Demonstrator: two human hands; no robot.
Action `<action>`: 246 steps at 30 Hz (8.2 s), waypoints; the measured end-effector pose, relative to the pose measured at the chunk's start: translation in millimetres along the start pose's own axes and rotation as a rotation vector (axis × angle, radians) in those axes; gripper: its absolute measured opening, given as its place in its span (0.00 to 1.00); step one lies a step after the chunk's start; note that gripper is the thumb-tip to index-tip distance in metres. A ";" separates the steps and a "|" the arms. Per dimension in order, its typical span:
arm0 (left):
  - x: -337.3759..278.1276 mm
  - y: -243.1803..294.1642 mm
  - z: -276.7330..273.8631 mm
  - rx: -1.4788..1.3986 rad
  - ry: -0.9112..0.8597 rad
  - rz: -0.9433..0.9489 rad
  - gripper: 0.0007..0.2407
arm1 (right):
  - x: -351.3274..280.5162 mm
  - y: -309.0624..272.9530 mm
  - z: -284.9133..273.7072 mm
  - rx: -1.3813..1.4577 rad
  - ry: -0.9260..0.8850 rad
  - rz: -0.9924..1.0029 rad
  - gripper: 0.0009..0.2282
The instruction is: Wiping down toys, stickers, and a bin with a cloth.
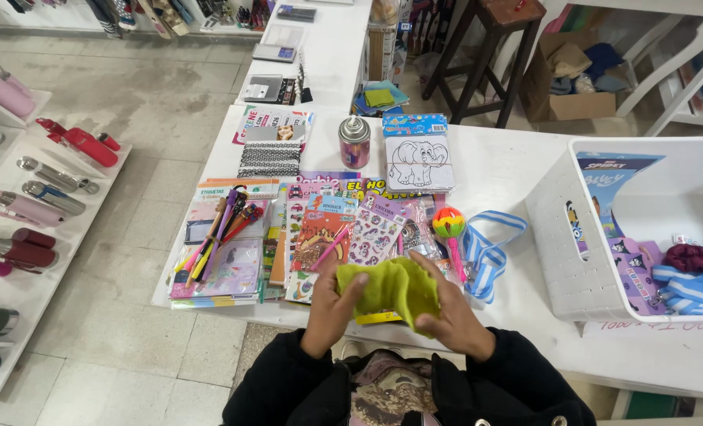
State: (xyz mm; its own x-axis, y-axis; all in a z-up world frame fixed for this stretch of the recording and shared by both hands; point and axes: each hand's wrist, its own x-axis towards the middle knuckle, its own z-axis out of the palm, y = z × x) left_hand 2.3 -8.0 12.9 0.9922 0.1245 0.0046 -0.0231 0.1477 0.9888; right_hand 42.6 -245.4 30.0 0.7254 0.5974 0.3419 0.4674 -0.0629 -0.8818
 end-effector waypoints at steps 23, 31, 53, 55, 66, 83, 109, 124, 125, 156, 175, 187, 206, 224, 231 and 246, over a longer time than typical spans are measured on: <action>18.7 -22.3 -6.6 0.159 -0.629 -0.029 0.08 | -30.6 -12.5 35.8 -0.406 0.588 0.339 0.13; 22.0 -30.5 29.5 -0.142 -0.732 -0.152 0.08 | -38.1 -64.0 20.3 -0.493 0.290 -0.109 0.26; -28.1 45.4 277.2 0.443 -0.790 0.704 0.17 | -247.3 -71.4 -183.5 -0.739 0.576 0.178 0.26; -19.9 59.8 287.4 0.503 -0.723 0.843 0.16 | -241.0 -73.3 -209.9 -0.770 0.606 0.066 0.27; 16.4 69.4 332.9 0.402 -0.771 0.544 0.15 | -143.5 -81.4 -295.1 -0.893 0.187 -0.282 0.21; 90.0 54.3 390.4 0.597 -0.550 0.576 0.12 | -42.4 -53.9 -402.0 -0.605 -0.628 0.298 0.45; 90.6 33.7 392.7 1.210 -0.808 0.376 0.31 | -44.4 117.9 -390.6 -0.670 -0.838 0.370 0.24; 94.7 46.5 395.8 0.973 -0.702 0.182 0.32 | -6.2 -18.0 -439.2 -0.350 -0.737 0.081 0.20; 94.4 48.8 395.5 0.936 -0.690 0.215 0.28 | -6.0 -19.5 -441.7 -0.352 -0.688 0.059 0.19; -71.8 46.0 368.3 -0.012 -0.252 0.261 0.22 | -157.0 -125.0 -303.4 -0.709 0.122 -0.418 0.27; -82.7 26.4 203.3 -0.200 0.205 0.362 0.19 | -68.8 -104.7 -149.5 -0.563 -0.043 -0.469 0.25; -60.9 42.0 57.6 0.111 0.073 0.280 0.16 | 28.9 -90.2 -37.0 -0.616 0.180 -0.262 0.15; -28.6 15.0 12.2 -0.236 0.024 0.307 0.18 | 19.0 -67.6 -3.1 -0.781 0.166 -0.382 0.16; -43.5 0.7 20.5 0.195 -0.166 0.333 0.16 | 24.5 -96.3 -4.0 -0.725 0.398 -0.259 0.13; -45.0 4.8 19.9 0.185 -0.254 0.368 0.15 | 24.6 -91.5 -29.5 -0.797 0.511 -0.153 0.11; -34.5 -13.2 17.3 -0.088 -0.196 0.241 0.16 | 13.6 -101.2 -20.2 -0.755 0.296 -0.162 0.14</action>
